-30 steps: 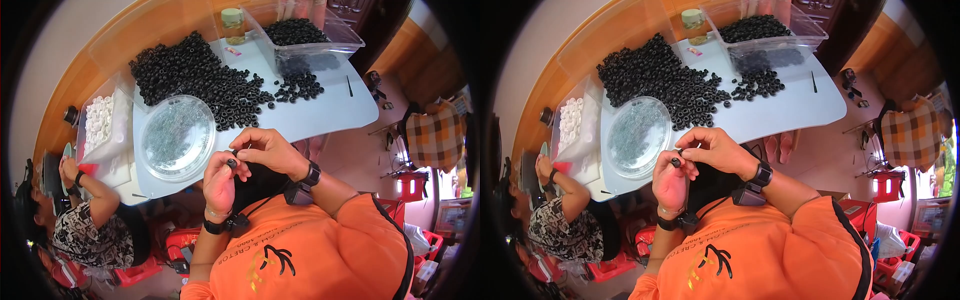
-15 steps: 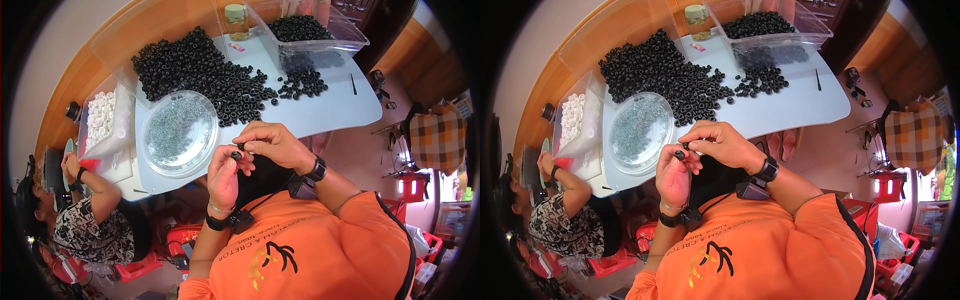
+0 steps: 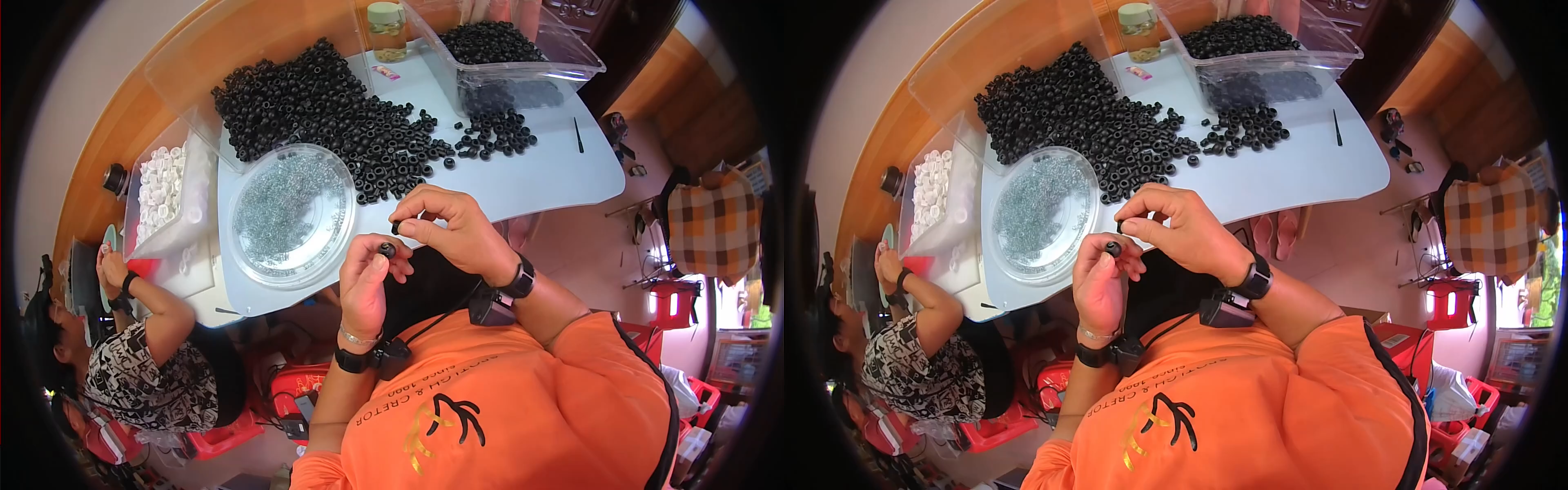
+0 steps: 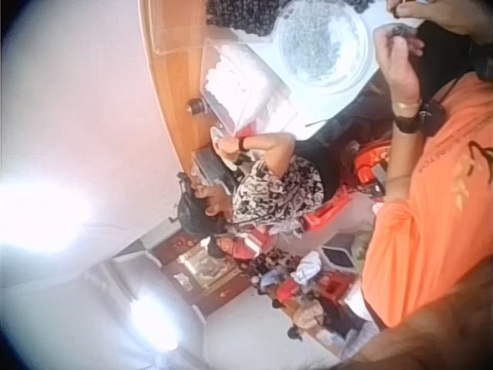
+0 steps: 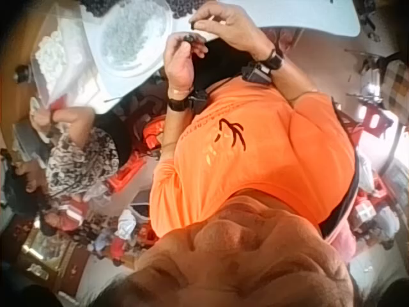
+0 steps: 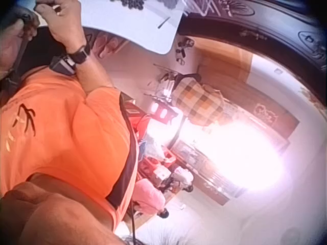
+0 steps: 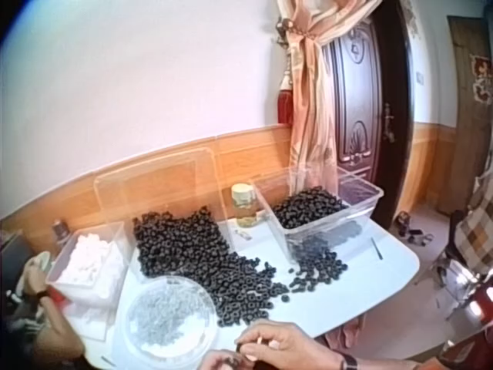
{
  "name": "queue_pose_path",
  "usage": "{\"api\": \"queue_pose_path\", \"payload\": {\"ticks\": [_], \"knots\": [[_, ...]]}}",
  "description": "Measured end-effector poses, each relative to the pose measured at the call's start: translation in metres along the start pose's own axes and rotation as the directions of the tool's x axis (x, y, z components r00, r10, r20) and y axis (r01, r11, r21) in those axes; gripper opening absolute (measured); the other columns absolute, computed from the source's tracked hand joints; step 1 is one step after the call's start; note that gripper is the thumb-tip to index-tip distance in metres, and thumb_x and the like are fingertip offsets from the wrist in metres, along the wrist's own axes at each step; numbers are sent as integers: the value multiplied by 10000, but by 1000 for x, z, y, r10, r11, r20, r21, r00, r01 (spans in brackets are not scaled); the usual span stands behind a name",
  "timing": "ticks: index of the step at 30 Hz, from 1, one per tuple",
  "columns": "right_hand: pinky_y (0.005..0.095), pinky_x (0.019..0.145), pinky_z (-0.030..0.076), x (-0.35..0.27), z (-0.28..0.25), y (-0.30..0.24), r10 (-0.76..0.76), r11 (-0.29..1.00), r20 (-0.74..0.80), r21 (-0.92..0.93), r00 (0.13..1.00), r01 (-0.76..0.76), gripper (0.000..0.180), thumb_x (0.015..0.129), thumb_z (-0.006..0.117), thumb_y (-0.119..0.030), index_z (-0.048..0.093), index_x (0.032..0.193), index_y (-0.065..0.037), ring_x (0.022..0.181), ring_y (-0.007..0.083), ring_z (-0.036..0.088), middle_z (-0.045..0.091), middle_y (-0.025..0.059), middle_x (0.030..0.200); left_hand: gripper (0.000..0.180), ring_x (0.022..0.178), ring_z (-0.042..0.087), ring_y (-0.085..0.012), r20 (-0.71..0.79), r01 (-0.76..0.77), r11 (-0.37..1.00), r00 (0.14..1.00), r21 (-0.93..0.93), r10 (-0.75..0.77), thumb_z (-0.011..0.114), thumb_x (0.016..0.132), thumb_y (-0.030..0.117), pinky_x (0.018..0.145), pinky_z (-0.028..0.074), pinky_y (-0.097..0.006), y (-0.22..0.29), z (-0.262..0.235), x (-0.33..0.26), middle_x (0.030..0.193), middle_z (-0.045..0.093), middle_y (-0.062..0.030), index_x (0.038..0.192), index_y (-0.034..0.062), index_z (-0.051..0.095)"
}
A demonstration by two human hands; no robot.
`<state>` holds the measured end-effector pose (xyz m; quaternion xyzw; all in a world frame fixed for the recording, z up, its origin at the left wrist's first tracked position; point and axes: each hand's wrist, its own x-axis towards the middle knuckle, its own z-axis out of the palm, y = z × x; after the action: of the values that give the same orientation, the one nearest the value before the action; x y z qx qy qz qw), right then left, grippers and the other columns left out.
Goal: Sorting and inspecting small black rubber or plastic loops/rings from a bin on a table.
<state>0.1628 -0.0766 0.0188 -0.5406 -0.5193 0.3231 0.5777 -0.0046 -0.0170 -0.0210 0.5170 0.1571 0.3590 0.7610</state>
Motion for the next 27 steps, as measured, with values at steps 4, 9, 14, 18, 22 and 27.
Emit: {"api": "queue_pose_path", "payload": {"ticks": [4, 9, 14, 18, 22, 27], "knots": [[252, 647, 452, -3, 3, -2, -64, 998, 3, -18, 998, 64, 118, 871, 651, -104, 693, 949, -27, 739, 101, 573, 634, 35, 867, 254, 749, 596, -175, -4, 24, 1000, 1000, 8, -24, 509, 953, 262, 669, 452, -269, 1, 1, 0, 957, 628, -146, 1025, 20, 496], [255, 688, 468, -4, 4, -5, 8, 1000, 38, -24, 999, -7, 123, 870, 648, -60, 695, 977, -24, 777, 117, 580, 642, 58, 926, 308, 784, 602, -147, 34, 32, 999, 999, 0, -32, 527, 962, 284, 690, 467, -258, 0, -3, -3, 984, 643, -130, 1067, -6, 520], [278, 684, 485, -4, 5, -8, -74, 992, 13, -105, 997, 75, 106, 864, 651, -76, 688, 945, -19, 750, 147, 598, 642, 66, 878, 305, 785, 600, -142, 28, 33, 999, 999, 4, -33, 531, 961, 284, 690, 467, -257, 0, -4, -3, 973, 640, -121, 1058, -5, 524], [303, 688, 490, -4, 6, -7, -159, 975, -17, -160, 987, 155, 94, 854, 662, -103, 677, 889, -17, 757, 200, 616, 643, 75, 843, 286, 784, 597, -137, 27, 28, 999, 999, 19, -28, 525, 961, 265, 691, 467, -253, 0, -3, -3, 964, 635, -114, 1053, -6, 529], [315, 708, 489, -5, 7, -7, -175, 968, -15, -187, 985, 169, 85, 838, 673, -99, 674, 878, -24, 794, 228, 614, 644, 75, 840, 257, 772, 594, -128, 23, 30, 999, 999, 31, -30, 520, 959, 232, 679, 466, -246, -2, -4, -3, 943, 632, -101, 1042, -10, 539], [338, 714, 489, -4, 7, -5, -252, 903, 20, -355, 967, 243, 86, 823, 678, -122, 680, 868, -49, 812, 254, 611, 652, 69, 849, 231, 761, 594, -122, 5, 50, 997, 999, 63, -51, 519, 954, 207, 664, 465, -242, -3, -6, -3, 920, 629, -87, 1027, -10, 547]]}}
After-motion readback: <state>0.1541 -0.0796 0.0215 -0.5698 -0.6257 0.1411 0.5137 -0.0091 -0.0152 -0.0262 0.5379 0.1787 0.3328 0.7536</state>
